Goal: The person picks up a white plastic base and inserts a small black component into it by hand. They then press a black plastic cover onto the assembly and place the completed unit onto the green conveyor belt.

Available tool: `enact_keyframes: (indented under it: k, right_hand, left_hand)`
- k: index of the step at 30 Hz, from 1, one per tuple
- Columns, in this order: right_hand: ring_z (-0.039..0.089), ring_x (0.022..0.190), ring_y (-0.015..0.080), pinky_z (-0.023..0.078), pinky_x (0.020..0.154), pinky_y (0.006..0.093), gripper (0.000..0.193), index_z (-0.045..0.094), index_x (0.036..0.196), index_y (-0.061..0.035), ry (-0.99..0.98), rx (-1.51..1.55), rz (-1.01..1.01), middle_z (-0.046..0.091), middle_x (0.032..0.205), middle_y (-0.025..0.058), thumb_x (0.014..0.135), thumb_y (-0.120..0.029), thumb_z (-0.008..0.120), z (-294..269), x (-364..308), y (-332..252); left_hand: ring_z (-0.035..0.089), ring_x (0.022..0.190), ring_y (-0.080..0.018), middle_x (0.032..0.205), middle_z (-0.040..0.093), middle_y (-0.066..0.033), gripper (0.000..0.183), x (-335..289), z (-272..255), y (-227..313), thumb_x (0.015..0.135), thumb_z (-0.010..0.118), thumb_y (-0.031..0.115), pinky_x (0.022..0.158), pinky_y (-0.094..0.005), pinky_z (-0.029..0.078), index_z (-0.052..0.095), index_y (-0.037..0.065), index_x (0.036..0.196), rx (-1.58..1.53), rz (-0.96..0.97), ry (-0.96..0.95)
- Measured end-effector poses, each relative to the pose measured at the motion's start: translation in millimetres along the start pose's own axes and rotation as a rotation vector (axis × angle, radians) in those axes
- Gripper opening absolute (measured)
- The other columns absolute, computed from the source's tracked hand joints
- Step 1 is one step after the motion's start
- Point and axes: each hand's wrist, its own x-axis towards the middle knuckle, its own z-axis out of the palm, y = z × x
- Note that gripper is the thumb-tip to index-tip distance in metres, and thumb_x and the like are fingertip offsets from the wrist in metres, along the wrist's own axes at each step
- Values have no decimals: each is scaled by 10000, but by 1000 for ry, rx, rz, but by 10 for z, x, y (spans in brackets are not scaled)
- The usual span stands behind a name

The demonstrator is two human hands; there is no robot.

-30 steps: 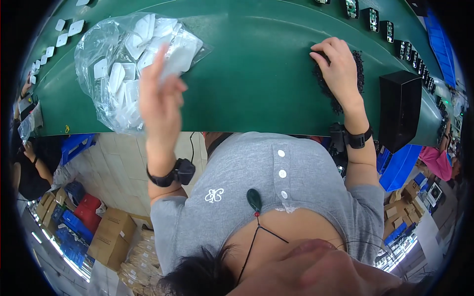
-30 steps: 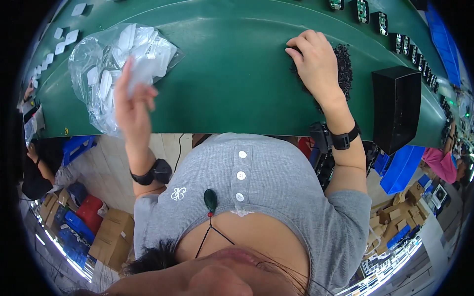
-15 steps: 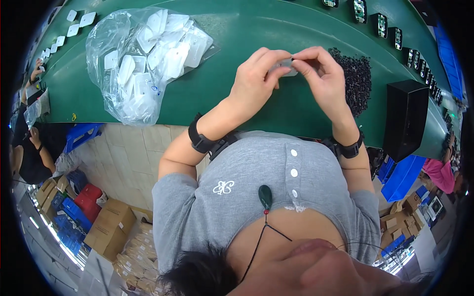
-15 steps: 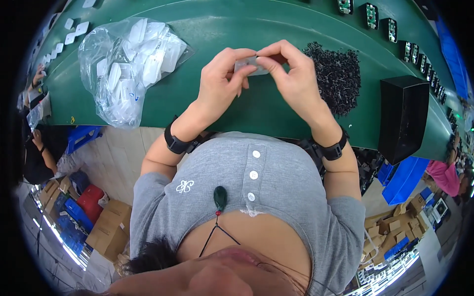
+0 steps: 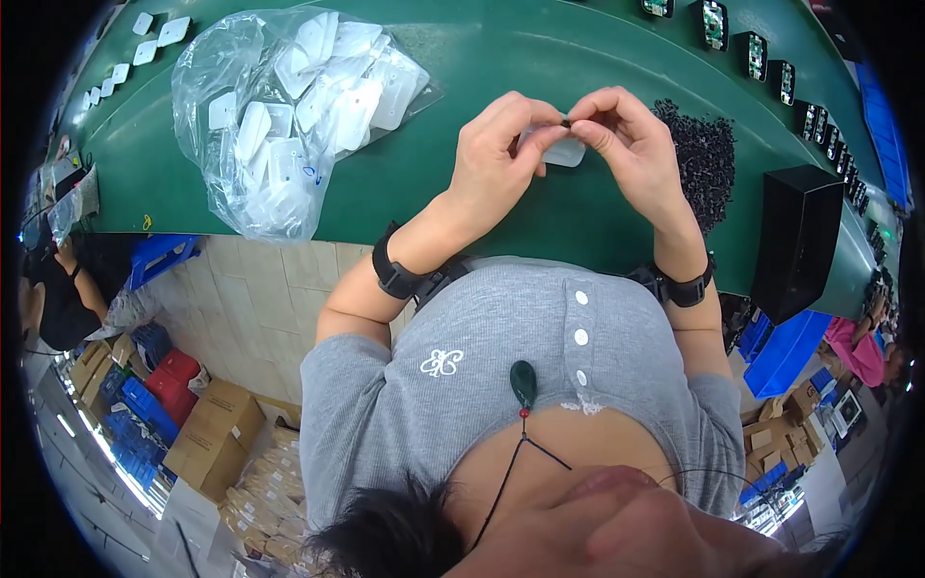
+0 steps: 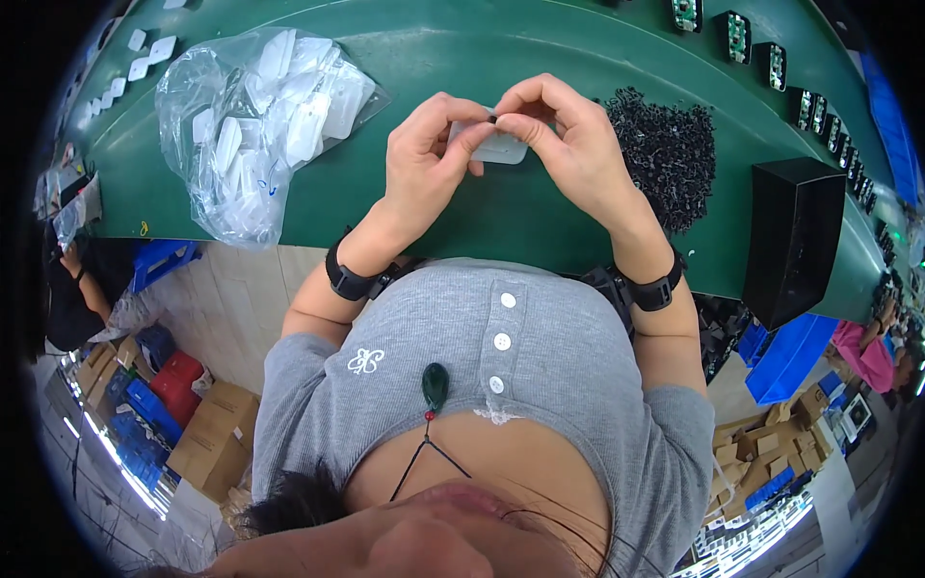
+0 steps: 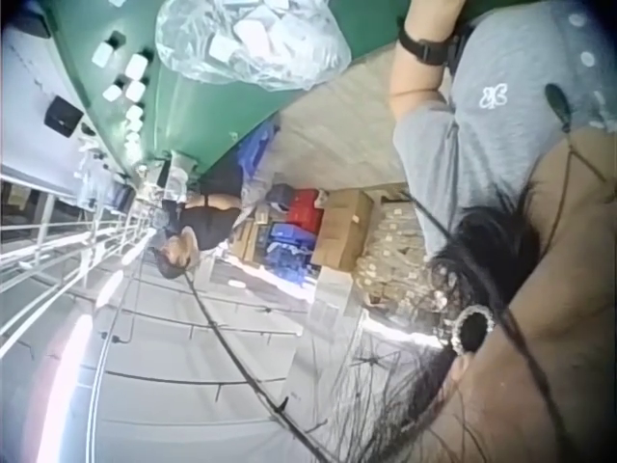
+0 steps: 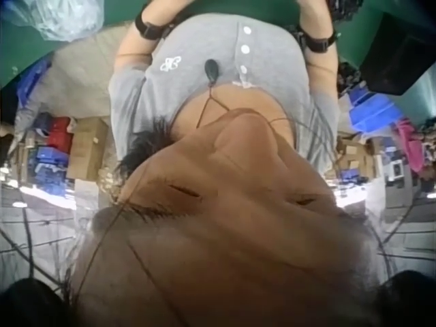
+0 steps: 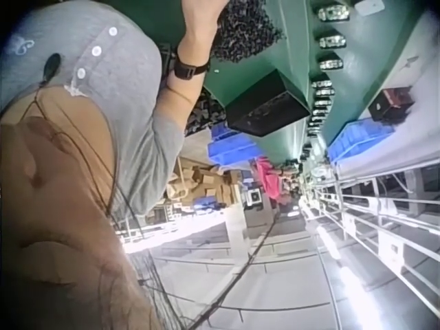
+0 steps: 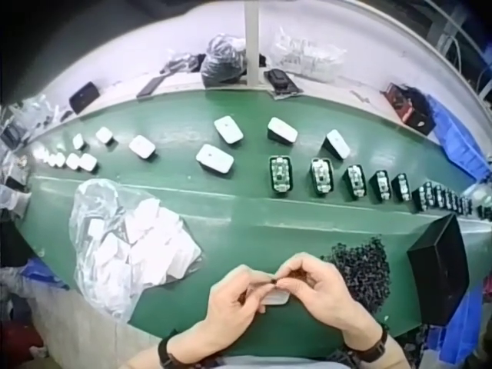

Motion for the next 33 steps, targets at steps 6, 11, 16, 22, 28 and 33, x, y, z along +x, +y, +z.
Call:
enact_keyframes:
  k: [6, 11, 16, 22, 28, 33]
  right_hand:
    - [573, 915, 107, 463, 810, 229, 128, 623, 1042, 27, 49, 16, -117, 590, 1003, 47, 919, -6, 606, 75, -70, 2]
    - [571, 912, 103, 459, 813, 228, 108, 625, 1019, 24, 106, -19, -101, 593, 989, 37, 915, -1, 611, 132, -135, 4]
    - [549, 829, 80, 444, 752, 219, 88, 622, 951, 2, 151, -86, 10, 593, 914, 10, 887, -43, 664, 97, -177, -34]
    - [481, 712, 67, 353, 630, 205, 88, 636, 863, -31, 231, -263, -156, 551, 836, 4, 830, -63, 711, 150, -218, -50]
    - [474, 706, 61, 339, 613, 203, 76, 644, 855, -38, 284, -292, -198, 545, 826, 0, 824, -57, 712, 279, -238, 37]
    - [481, 705, 72, 363, 606, 221, 89, 642, 867, -33, 331, -233, -106, 550, 825, 6, 824, -57, 717, 343, -259, 114]
  left_hand:
    - [576, 511, -124, 812, 588, -73, 52, -62, 30, 51, 878, 628, -6, 449, -252, 443, 613, 4, 927, -32, -115, 31]
    - [591, 541, -143, 808, 574, -88, 68, -59, 22, 25, 879, 611, -26, 458, -255, 460, 616, 3, 941, 107, 120, 23]
    - [616, 603, -141, 828, 596, -88, 148, -92, 10, 17, 885, 594, -45, 492, -247, 493, 613, 15, 1018, 157, 232, -27]
    - [669, 775, -145, 963, 663, -109, 181, -153, 1, -2, 938, 554, -2, 697, -249, 549, 561, -30, 1117, -401, -196, -19]
    - [679, 832, -152, 978, 664, -106, 140, -178, -10, -40, 949, 565, 38, 771, -250, 543, 567, -60, 1050, -409, -253, -74]
    - [673, 787, -126, 898, 659, -71, 82, -158, 23, -96, 939, 589, 51, 705, -237, 533, 598, -30, 954, -214, -68, -18]
